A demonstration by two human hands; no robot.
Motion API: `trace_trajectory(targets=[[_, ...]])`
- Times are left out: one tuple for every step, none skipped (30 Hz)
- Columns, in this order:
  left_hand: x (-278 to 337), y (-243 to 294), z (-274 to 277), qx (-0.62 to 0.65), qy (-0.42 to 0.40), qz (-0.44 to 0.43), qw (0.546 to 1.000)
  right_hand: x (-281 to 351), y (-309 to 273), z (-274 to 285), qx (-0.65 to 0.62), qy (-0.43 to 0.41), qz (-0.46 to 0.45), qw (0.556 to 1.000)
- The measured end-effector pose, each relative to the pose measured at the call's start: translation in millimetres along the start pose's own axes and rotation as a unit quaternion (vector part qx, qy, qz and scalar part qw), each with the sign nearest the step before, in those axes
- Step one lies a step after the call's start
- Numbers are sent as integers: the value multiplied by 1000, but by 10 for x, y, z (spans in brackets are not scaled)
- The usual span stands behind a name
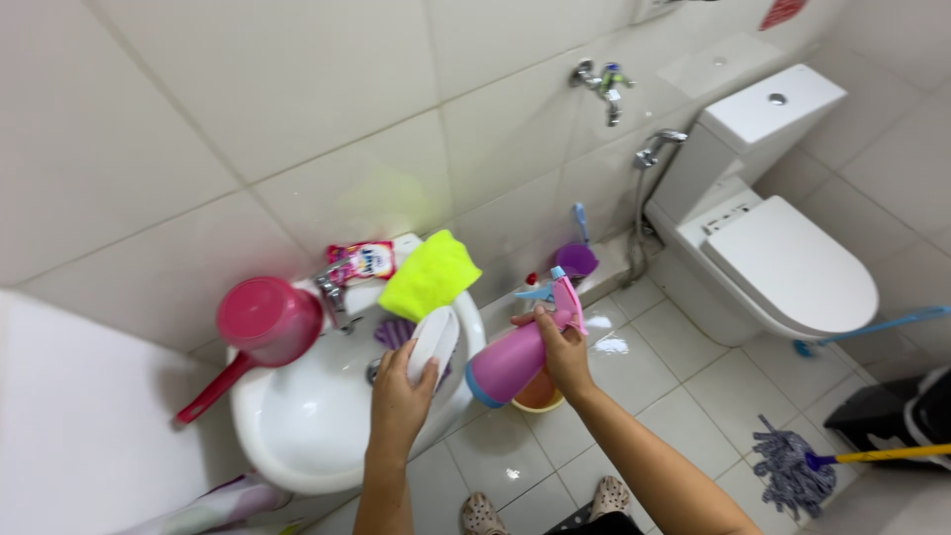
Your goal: Clean the bathroom walls with a brush and spray, wipe tiles with a cloth, and mop the floor.
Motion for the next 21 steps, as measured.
trace_trajectory(targets=[[56,146,-190,1,-4,-5,1000,-8,-171,148,3,5,4,1000],[108,326,-386,31,-13,-23,999,-46,-367,307,25,6,34,999],[168,514,-592,61,-21,-40,997,-83,-568,478,48,7,64,997],[282,728,-739,60,-26,-43,997,-78,-675,682,49,13,66,997],[398,949,-910,79,-60,-48,994,-79,-781,892,54,12,65,996],[501,1187,-1097,96,-97,-55,989,-86,-888,1121,59,15,65,996],[563,1381,-1278,94,-105,-60,988,-104,-947,1387,61,24,67,996],[652,1563,-1487,80,-131,-56,987,-105,-1016,1666,57,25,64,996],[743,1742,-1693,66,-157,-52,984,-101,-1084,1941,53,27,61,996],[786,1866,-1934,67,-165,-56,982,-99,-1167,2230,58,35,63,996],[833,2009,-2149,87,-157,-100,979,-93,-1250,2515,65,56,61,994],[874,2151,-2346,109,-148,-144,972,-93,-1341,2778,73,76,60,993],[924,2271,-2524,112,-155,-149,970,-86,-1421,3007,78,82,63,992],[992,2415,-2684,133,-134,-212,959,-89,-1511,3245,54,103,89,989],[1064,2552,-2834,155,-112,-275,942,-87,-1602,3472,30,123,114,985],[1138,2731,-2944,159,-115,-277,941,-93,-1699,3664,35,124,117,985],[1194,2891,-3074,143,-150,-238,949,-95,-1794,3859,51,147,121,980],[1240,3012,-3185,122,-189,-198,954,-72,-1852,4024,66,172,123,975],[1266,3124,-3311,123,-193,-201,953,-60,-1931,4131,69,177,125,974],[1298,3256,-3430,125,-203,-220,946,-51,-2021,4240,94,190,132,968],[1327,3388,-3546,127,-213,-239,939,-45,-2111,4344,120,204,138,962]])
Point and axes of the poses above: each hand's wrist, its own x-axis away from the middle knuckle, its own z-axis out of the back of the hand, y = z × x, the point moved 3 cm from there along -x, towards the middle knuckle, and after that the axes turned 15 degrees about z, right-handed, at the moved point
